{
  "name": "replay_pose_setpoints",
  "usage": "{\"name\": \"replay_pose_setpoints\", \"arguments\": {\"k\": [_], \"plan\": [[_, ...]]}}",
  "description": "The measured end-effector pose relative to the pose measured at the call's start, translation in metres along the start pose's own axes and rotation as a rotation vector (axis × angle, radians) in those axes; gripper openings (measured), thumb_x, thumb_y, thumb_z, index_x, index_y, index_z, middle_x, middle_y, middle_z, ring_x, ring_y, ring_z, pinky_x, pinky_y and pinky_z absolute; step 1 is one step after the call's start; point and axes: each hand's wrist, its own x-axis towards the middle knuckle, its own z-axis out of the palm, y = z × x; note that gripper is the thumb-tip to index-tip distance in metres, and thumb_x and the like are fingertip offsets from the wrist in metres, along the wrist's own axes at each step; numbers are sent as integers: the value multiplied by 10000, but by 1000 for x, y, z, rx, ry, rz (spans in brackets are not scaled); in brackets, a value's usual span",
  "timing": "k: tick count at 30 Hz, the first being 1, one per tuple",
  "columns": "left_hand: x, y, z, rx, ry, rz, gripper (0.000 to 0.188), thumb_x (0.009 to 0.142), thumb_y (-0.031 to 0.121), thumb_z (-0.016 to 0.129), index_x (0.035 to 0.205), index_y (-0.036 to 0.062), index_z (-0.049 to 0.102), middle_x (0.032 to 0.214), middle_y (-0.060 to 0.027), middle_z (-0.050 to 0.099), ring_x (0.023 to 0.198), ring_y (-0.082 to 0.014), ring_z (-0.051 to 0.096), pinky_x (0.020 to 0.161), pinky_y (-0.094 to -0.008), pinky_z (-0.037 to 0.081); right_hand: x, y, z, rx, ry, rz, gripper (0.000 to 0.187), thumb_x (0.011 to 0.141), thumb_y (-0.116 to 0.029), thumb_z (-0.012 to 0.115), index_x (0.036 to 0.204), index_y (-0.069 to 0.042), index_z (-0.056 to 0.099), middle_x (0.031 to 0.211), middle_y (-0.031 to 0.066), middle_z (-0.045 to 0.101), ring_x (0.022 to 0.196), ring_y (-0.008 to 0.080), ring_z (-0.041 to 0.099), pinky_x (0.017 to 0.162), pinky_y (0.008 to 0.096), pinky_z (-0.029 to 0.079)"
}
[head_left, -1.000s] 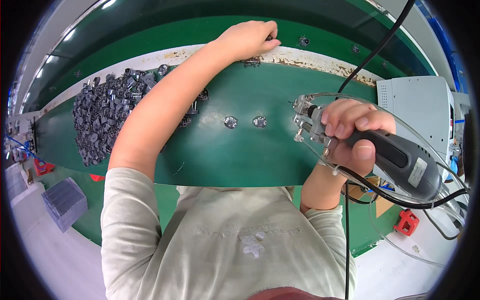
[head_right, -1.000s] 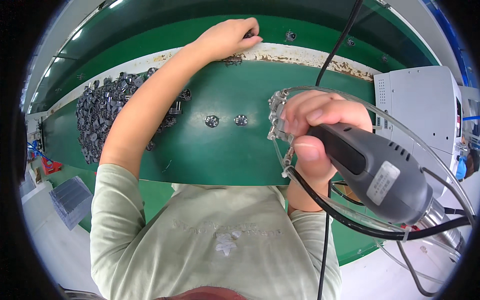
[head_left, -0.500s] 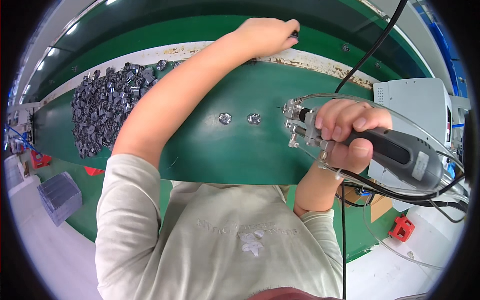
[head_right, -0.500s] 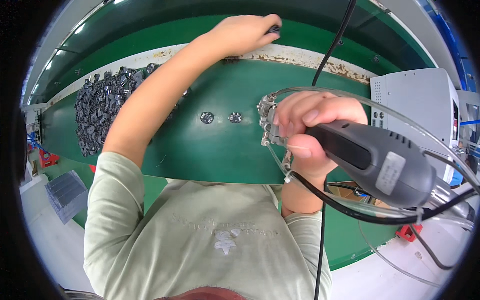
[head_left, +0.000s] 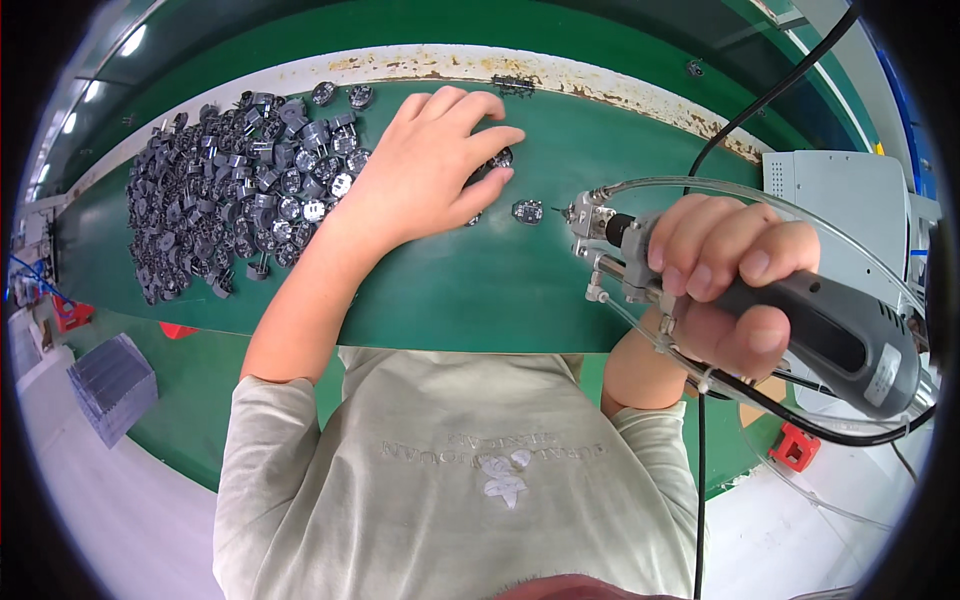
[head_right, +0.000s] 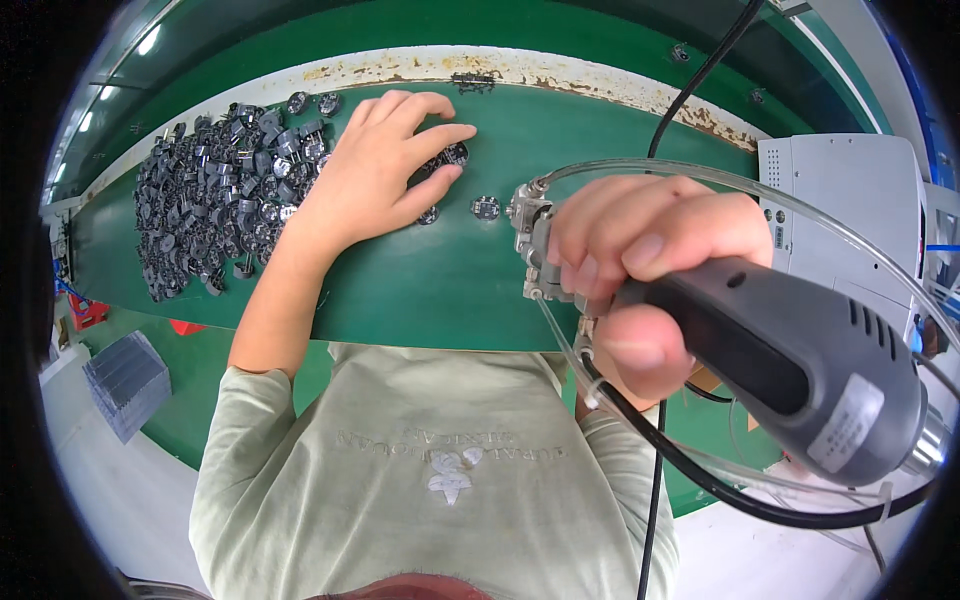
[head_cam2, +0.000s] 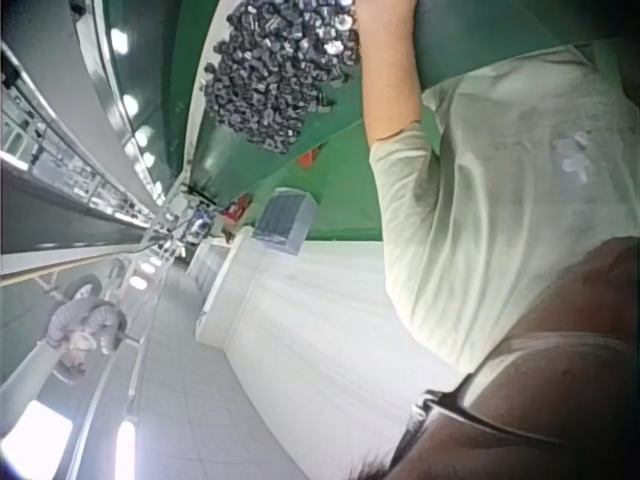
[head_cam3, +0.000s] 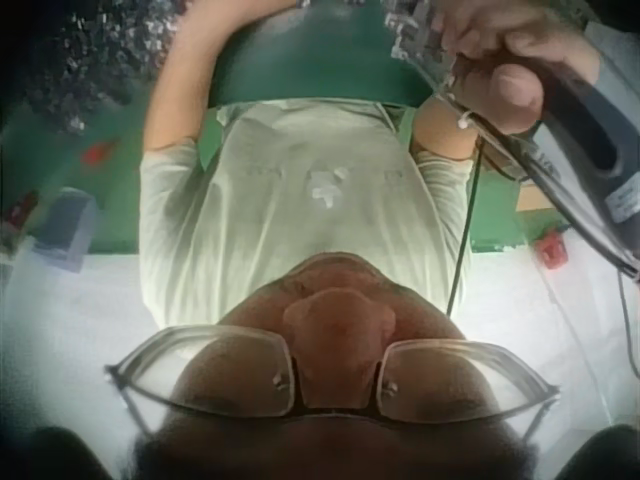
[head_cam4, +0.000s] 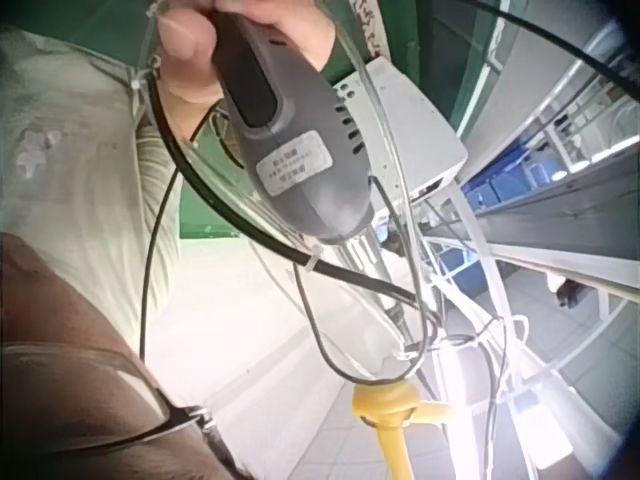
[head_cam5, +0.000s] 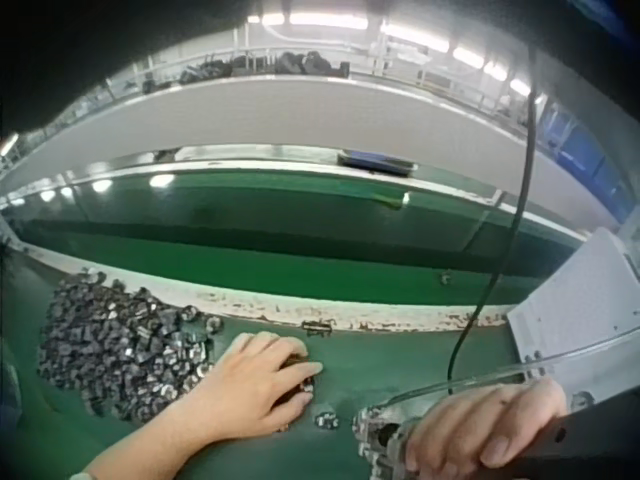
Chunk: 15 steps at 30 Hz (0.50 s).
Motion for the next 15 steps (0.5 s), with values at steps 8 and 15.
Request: {"name": "replay_pose_setpoints", "arguments": {"k": [8,15], "plan": [[-4,11,15,-395,15,115,282,755,216,854,996,128,736,1077,6,674,1086,-248,597,1021,-410,384,4,2,6,71,-114,-111,437,984,-473,691,1140,-89,555,847,26,603,667,155,593,607,323,491],[-8,1,18,-397,-27,93,201,791,192,833,952,138,725,1053,15,672,1078,-237,598,1013,-408,381,2,4,13,79,-34,-124,441,981,-495,684,1114,-88,576,829,23,605,670,158,594,614,320,476]]}}
